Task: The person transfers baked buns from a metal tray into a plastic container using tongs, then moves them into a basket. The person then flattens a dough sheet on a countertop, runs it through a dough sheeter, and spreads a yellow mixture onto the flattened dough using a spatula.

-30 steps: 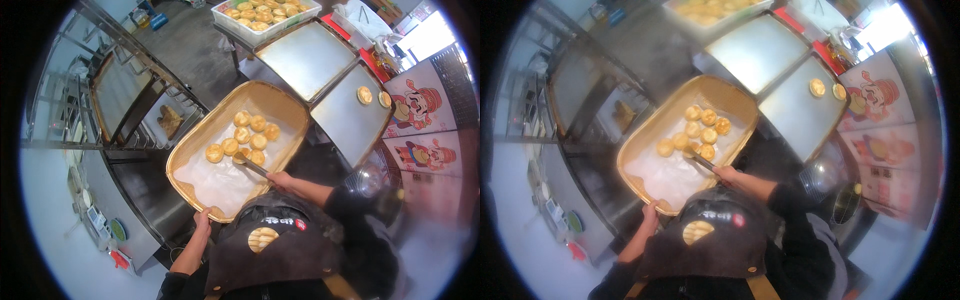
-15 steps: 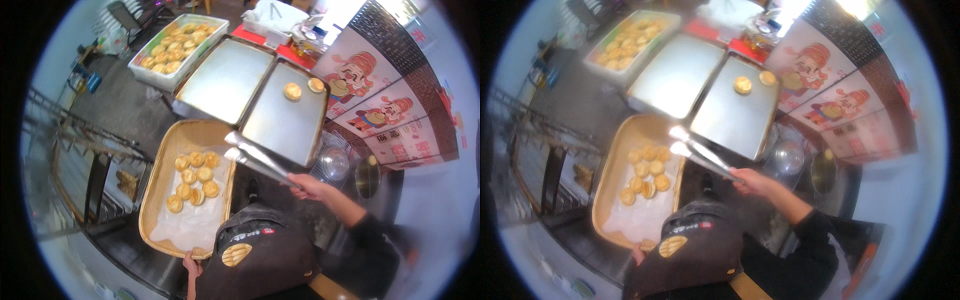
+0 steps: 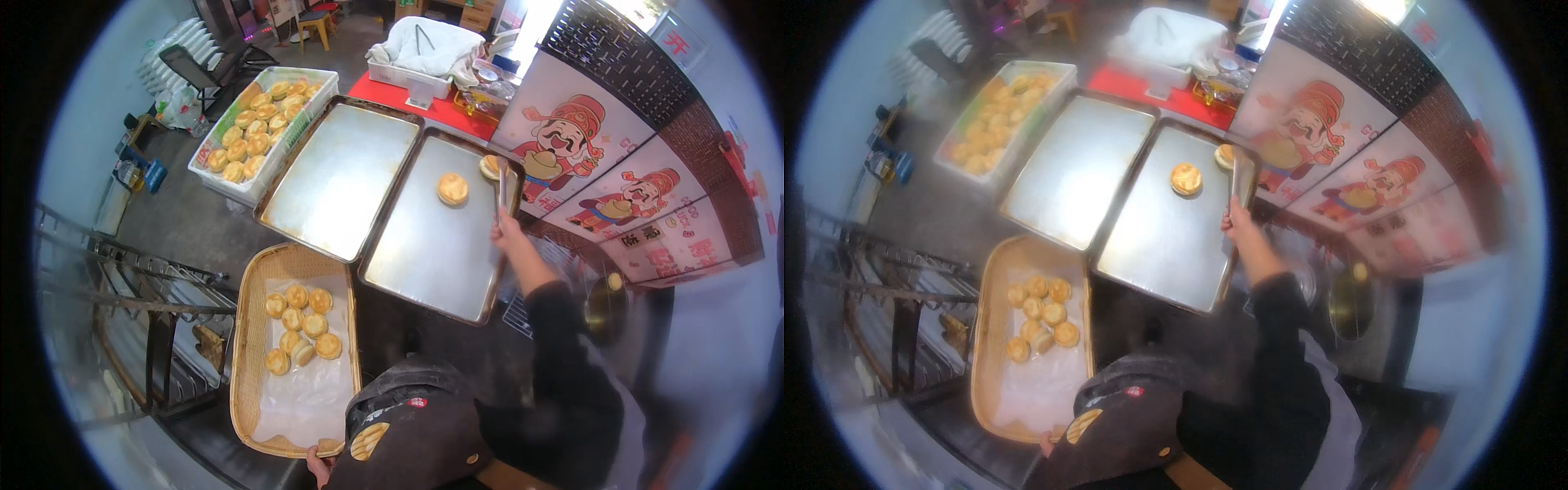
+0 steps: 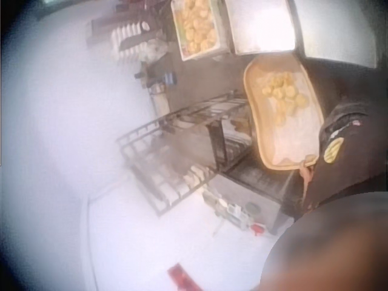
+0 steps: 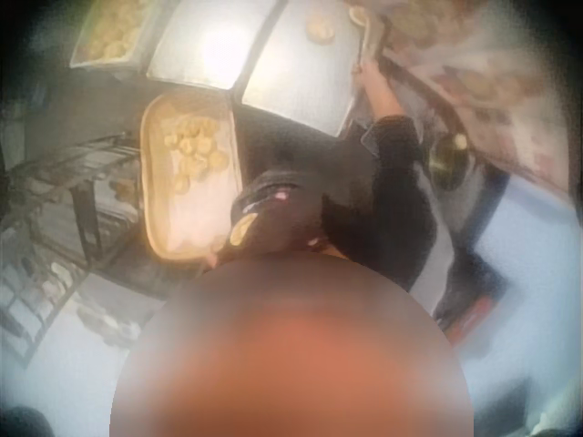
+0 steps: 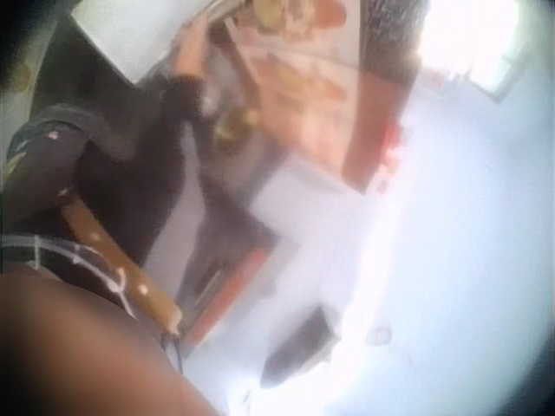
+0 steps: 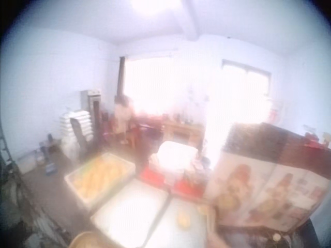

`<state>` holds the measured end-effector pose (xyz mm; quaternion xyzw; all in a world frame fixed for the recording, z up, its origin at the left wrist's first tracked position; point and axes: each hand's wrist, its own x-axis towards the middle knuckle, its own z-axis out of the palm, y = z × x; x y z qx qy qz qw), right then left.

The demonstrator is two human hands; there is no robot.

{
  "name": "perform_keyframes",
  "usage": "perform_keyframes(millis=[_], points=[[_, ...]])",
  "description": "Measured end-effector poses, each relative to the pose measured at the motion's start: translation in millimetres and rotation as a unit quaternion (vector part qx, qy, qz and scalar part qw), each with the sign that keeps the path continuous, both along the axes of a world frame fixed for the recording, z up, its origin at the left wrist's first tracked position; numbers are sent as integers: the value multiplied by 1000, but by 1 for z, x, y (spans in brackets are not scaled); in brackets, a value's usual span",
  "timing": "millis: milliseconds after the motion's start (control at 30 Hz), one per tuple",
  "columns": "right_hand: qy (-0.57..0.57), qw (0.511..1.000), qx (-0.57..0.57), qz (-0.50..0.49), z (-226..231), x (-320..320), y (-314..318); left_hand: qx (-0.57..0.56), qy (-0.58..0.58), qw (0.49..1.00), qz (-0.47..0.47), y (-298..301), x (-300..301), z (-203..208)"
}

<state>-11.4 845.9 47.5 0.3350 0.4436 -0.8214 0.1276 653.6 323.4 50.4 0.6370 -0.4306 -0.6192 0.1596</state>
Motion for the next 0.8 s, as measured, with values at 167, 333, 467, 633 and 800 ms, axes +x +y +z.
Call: perform_keyframes(millis=[167, 333, 467, 633, 800], points=[[-3, 996, 77, 39, -9, 8, -10, 7, 71, 997, 19, 27, 20, 17], [70, 969, 203, 118, 24, 107, -11, 96, 19, 990, 105, 44, 15, 23], [127, 926, 157, 318, 80, 192, -11, 118, 83, 986, 81, 45, -10, 13], [28, 814, 93, 573, 97, 246, -97, 104, 77, 990, 58, 40, -38, 5], [55, 666, 133, 732, 37, 273, -220, 111, 52, 992, 2, 33, -50, 9]])
